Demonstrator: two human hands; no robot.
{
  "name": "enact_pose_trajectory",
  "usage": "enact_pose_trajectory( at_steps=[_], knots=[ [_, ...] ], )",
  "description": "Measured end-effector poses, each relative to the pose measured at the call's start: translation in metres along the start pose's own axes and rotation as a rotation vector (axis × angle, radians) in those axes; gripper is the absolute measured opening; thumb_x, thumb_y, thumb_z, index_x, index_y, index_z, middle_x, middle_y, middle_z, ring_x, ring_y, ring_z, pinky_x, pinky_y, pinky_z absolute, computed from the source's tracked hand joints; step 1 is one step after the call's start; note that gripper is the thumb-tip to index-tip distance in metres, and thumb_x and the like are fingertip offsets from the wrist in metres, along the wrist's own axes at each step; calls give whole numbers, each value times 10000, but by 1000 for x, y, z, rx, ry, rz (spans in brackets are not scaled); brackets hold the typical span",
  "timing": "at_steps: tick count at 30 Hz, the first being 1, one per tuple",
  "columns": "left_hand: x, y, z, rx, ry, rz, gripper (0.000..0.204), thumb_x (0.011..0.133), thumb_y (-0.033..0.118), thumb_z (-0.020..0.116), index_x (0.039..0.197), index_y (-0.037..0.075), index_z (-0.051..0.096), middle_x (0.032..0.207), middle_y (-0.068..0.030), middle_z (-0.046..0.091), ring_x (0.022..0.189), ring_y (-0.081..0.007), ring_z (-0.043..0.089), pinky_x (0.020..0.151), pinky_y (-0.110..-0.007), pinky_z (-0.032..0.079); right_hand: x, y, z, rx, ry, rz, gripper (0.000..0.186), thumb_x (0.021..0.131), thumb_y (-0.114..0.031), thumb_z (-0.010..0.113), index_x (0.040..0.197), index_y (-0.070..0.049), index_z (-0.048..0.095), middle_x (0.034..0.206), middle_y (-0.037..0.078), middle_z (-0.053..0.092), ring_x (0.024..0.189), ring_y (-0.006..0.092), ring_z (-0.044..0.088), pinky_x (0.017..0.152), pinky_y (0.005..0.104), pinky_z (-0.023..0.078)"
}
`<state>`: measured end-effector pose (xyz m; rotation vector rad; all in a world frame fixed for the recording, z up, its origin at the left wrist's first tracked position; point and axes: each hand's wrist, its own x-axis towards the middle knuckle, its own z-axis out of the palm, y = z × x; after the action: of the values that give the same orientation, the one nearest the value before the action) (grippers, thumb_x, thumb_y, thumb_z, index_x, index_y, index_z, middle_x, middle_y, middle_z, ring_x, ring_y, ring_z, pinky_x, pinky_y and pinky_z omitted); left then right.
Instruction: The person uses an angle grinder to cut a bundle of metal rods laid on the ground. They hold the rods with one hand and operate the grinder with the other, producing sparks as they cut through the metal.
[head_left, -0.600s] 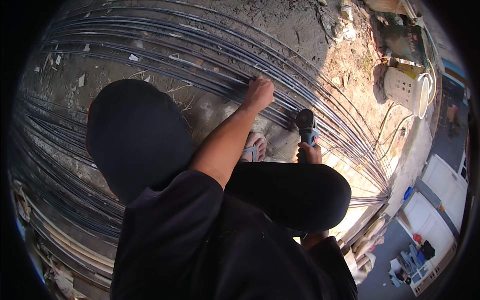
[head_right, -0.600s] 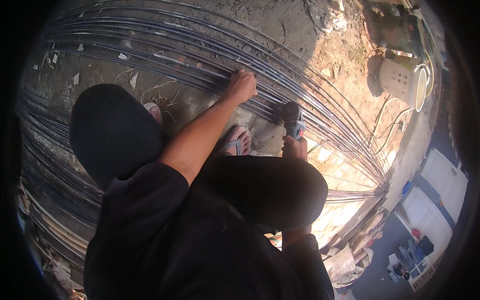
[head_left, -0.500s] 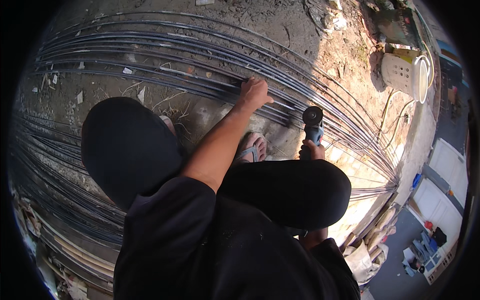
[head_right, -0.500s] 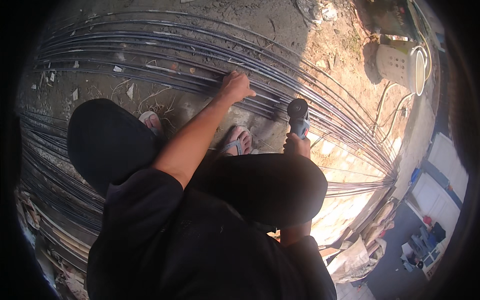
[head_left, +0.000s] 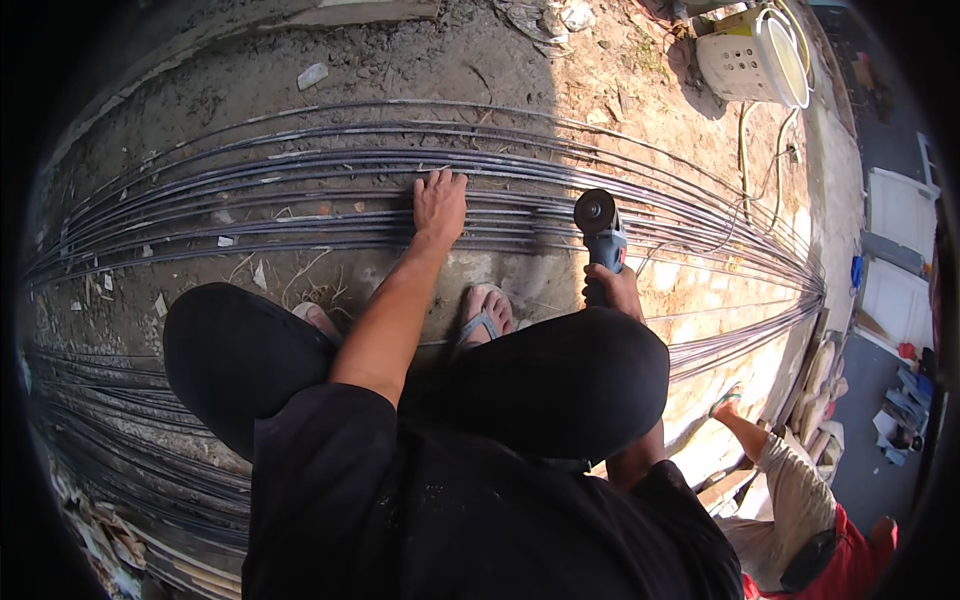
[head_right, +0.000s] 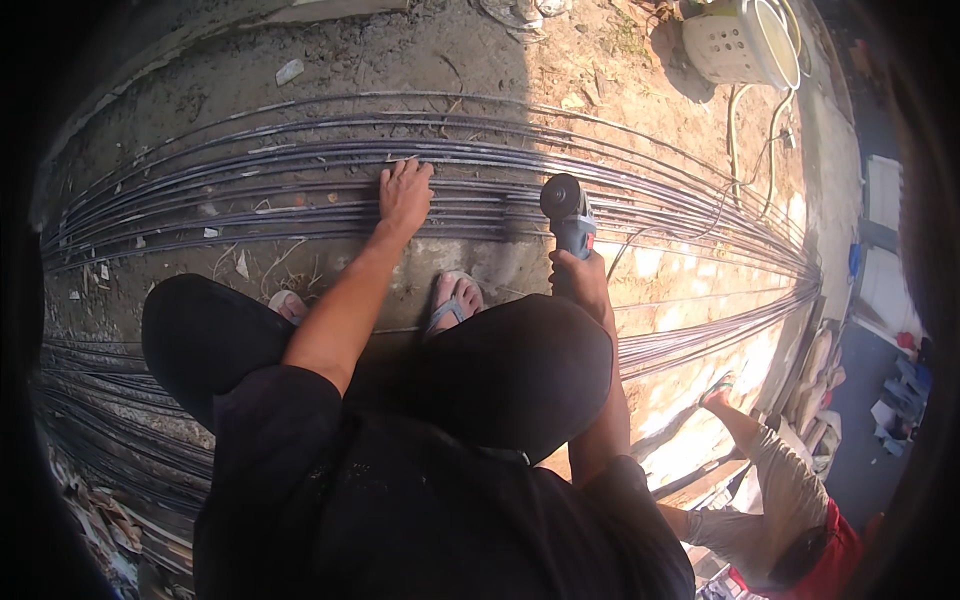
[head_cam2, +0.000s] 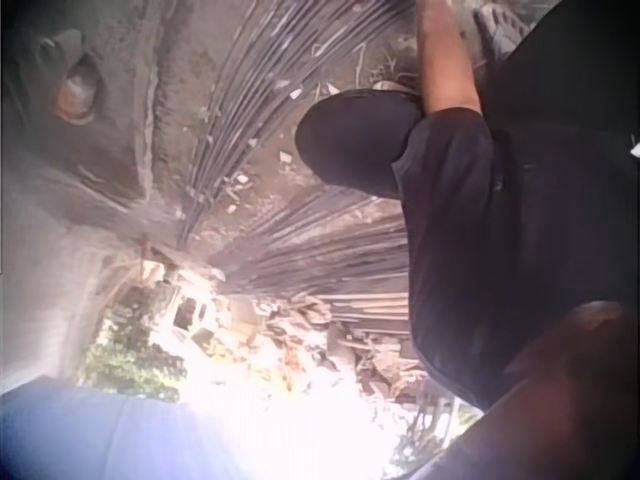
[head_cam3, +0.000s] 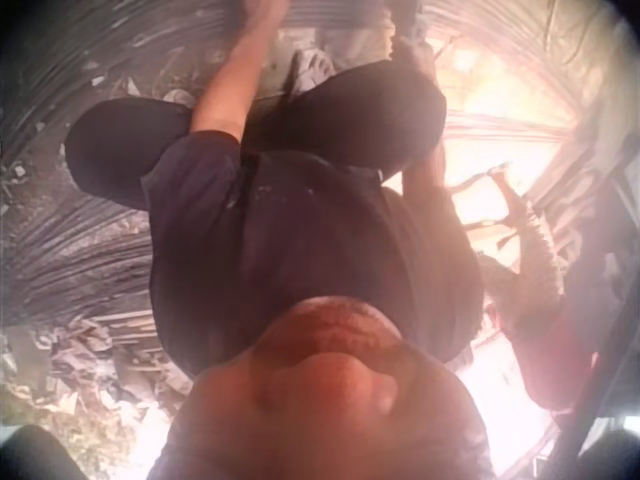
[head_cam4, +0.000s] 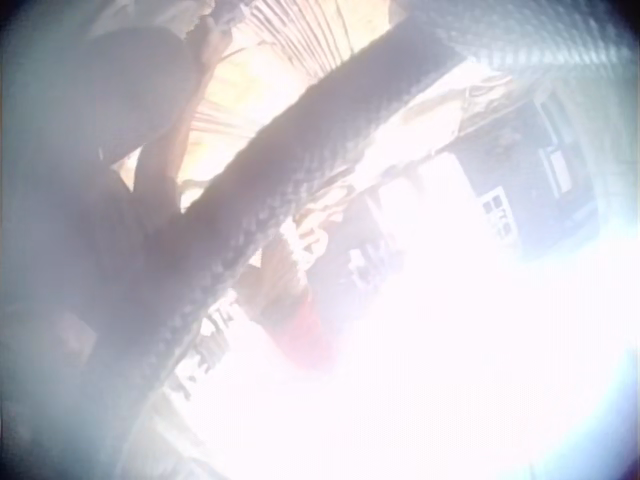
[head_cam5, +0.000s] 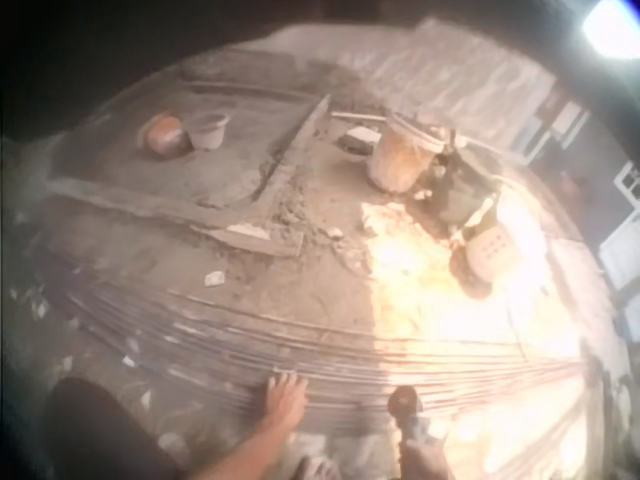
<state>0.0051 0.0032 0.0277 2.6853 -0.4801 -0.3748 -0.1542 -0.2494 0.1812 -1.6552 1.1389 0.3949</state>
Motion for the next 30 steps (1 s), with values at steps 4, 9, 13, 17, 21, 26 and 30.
enact_pose_trajectory(
  at_steps=[4, 9, 13, 17, 21, 26, 30],
  knots=[
    [12, -5, 3, 37, -66, 44, 257, 916, 100, 629, 1171, 104, 665, 1189, -87, 627, 1222, -277, 546, 1037, -468, 400, -2, 6, 5, 35, -2, -22, 401, 772, -264, 755, 992, 38, 608, 783, 112, 635, 637, 207, 637, 585, 348, 520],
    [13, -5, 3, 128, 15, 187, 230, 862, 54, 659, 1092, 72, 673, 1138, -100, 653, 1182, -300, 591, 936, -446, 507, -9, 9, -1, 32, 11, -43, 404, 773, -266, 758, 997, 36, 610, 803, 109, 638, 662, 207, 644, 613, 343, 528],
    [15, -3, 2, 187, -130, 206, 177, 888, 84, 620, 1043, 49, 700, 1139, -118, 665, 1196, -311, 613, 923, -445, 544, -13, 14, -7, 93, 25, -38, 296, 805, -200, 714, 971, 30, 628, 786, 94, 632, 633, 192, 629, 559, 338, 501],
    [12, -1, 5, 140, -71, 176, 171, 895, 86, 606, 1031, 41, 699, 1118, -110, 667, 1159, -305, 621, 925, -447, 533, -16, 19, -12, 134, 16, -50, 267, 812, -189, 722, 944, 11, 604, 751, 75, 612, 599, 174, 608, 532, 329, 484],
    [6, -1, 6, 81, 36, 166, 177, 907, 93, 596, 1056, 43, 677, 1122, -112, 650, 1137, -301, 612, 928, -452, 518, -14, 22, -14, 157, 11, -47, 234, 826, -182, 719, 917, -6, 595, 734, 63, 600, 563, 158, 583, 510, 319, 465],
    [8, -2, 2, 85, 45, 186, 187, 904, 94, 607, 1077, 41, 654, 1128, -108, 626, 1151, -289, 582, 939, -454, 503, -8, 24, -9, 138, 12, -17, 227, 831, -187, 716, 903, -4, 602, 728, 66, 602, 561, 160, 583, 511, 320, 465],
    [15, -3, 1, 99, 20, 206, 206, 886, 76, 626, 1084, 29, 661, 1131, -116, 626, 1146, -301, 588, 926, -450, 522, -8, 21, -6, 118, 9, -12, 247, 827, -198, 716, 914, 8, 611, 720, 77, 610, 574, 168, 597, 524, 322, 477]
  ],
)
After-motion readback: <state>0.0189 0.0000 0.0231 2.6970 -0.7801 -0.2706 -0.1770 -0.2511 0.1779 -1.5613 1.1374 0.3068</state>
